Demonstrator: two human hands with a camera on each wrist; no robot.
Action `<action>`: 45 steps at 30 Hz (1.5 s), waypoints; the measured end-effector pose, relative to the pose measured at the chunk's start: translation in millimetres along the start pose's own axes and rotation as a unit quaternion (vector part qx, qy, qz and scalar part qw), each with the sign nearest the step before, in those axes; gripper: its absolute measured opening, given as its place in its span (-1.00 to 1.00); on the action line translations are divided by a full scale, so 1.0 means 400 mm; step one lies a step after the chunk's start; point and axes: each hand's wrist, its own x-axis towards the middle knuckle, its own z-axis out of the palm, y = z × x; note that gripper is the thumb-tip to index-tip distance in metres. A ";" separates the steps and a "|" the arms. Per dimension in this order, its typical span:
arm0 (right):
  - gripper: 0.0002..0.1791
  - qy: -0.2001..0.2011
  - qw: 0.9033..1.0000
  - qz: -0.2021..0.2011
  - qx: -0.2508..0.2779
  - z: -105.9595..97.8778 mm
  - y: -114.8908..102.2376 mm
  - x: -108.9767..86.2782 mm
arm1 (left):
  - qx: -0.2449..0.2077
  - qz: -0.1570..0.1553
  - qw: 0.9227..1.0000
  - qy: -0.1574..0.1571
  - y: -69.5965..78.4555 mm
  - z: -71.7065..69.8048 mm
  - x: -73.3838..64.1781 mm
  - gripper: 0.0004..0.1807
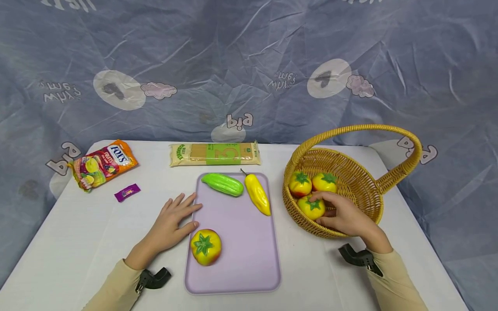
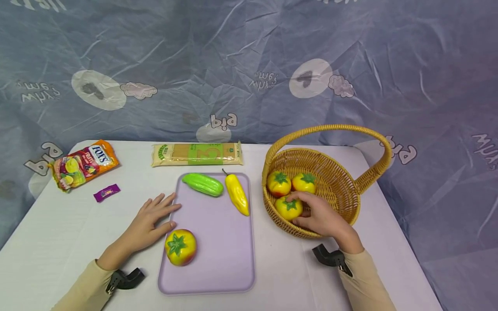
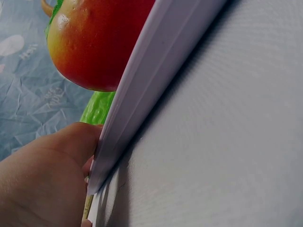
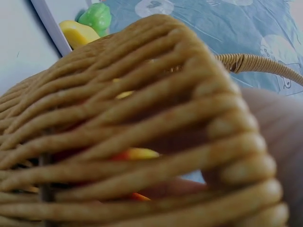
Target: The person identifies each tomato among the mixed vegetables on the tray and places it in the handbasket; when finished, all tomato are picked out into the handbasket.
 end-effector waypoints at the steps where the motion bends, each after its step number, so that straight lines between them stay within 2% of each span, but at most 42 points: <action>1: -0.43 0.000 1.000 -0.002 0.003 -0.001 0.000 0.000 | -0.001 0.000 1.000 0.000 0.000 0.000 0.000 -0.46; 12: -0.49 0.017 1.000 0.012 0.007 -0.006 0.010 -0.003 | -0.002 0.002 1.000 0.000 0.000 0.000 0.000 -0.47; 23: -0.54 0.032 0.999 -0.010 0.005 -0.001 0.007 0.001 | -0.001 0.003 1.000 0.001 0.000 0.000 0.000 -0.47; 36: -0.56 0.062 0.998 0.012 -0.012 -0.009 0.006 0.002 | 0.002 0.004 1.000 0.005 -0.002 0.003 0.002 -0.47; 45: -0.59 0.053 0.998 0.024 0.001 0.002 0.009 0.004 | 0.001 0.006 1.000 0.005 0.001 0.001 0.002 -0.48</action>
